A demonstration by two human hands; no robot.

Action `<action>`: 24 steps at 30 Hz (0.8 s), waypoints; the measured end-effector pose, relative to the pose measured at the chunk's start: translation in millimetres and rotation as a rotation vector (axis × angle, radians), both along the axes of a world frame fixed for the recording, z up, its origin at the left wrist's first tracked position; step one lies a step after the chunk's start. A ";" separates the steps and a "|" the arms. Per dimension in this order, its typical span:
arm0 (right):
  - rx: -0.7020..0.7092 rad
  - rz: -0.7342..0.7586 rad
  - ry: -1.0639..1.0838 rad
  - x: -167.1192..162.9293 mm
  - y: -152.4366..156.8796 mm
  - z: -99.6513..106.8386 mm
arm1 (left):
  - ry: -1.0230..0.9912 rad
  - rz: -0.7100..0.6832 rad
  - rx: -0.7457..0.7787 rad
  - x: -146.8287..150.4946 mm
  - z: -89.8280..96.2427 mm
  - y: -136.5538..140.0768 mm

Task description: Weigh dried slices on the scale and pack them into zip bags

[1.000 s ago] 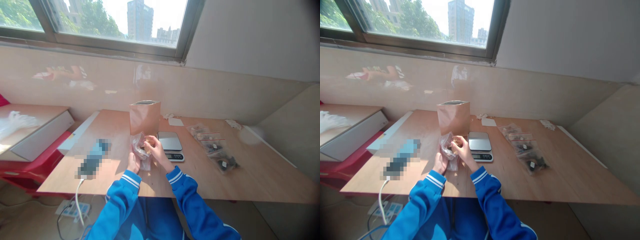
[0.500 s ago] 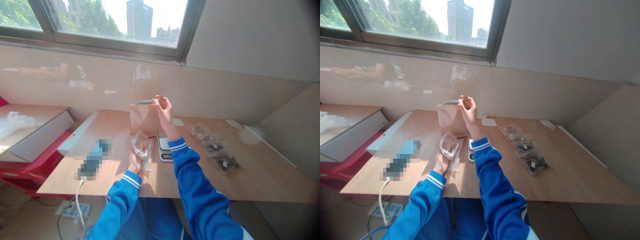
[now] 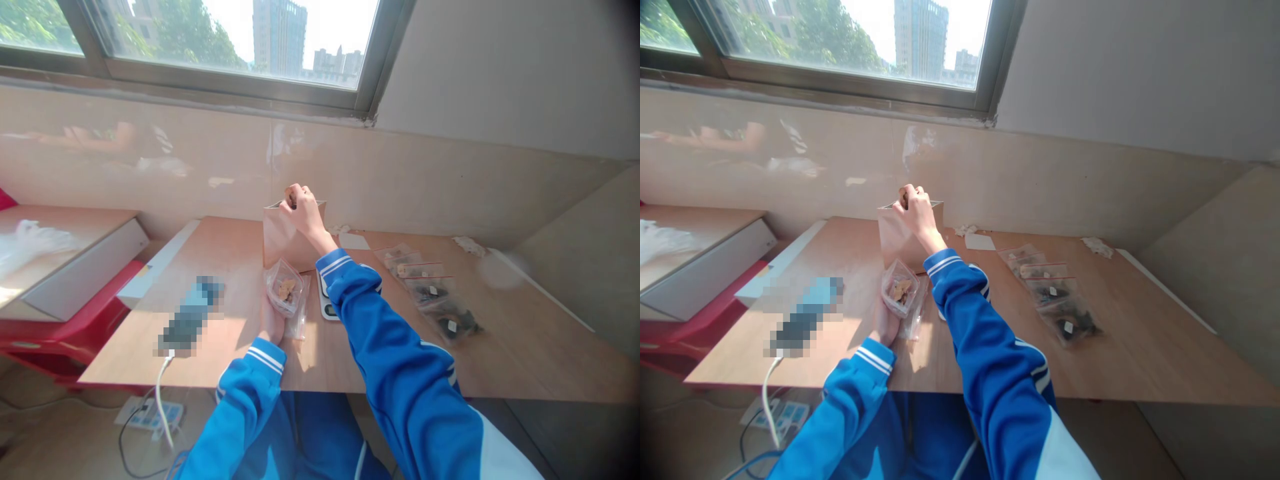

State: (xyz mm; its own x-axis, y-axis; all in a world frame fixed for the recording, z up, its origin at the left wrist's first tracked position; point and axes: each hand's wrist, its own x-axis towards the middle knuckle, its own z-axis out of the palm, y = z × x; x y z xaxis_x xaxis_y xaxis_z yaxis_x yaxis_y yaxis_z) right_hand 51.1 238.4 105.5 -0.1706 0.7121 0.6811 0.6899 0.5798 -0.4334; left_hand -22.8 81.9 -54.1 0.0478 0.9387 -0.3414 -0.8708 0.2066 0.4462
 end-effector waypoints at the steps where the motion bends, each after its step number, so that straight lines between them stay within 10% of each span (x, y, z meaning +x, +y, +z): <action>1: -0.019 -0.013 0.006 1.2 -0.5 2.6 | 0.014 0.026 -0.009 0.6 1.0 -0.3; 24: 0.215 -0.167 -0.420 30.6 -37.8 2.4 | 0.055 0.012 -0.006 0.1 11.9 -2.4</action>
State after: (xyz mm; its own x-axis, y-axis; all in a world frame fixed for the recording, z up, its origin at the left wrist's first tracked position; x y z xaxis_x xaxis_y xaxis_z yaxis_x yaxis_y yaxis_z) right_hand 81.7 200.6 107.9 -0.3574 0.6041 0.7122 0.8703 0.4921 0.0193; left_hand -22.7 79.5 -42.3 0.0172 0.9371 -0.3487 -0.8476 0.1986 0.4921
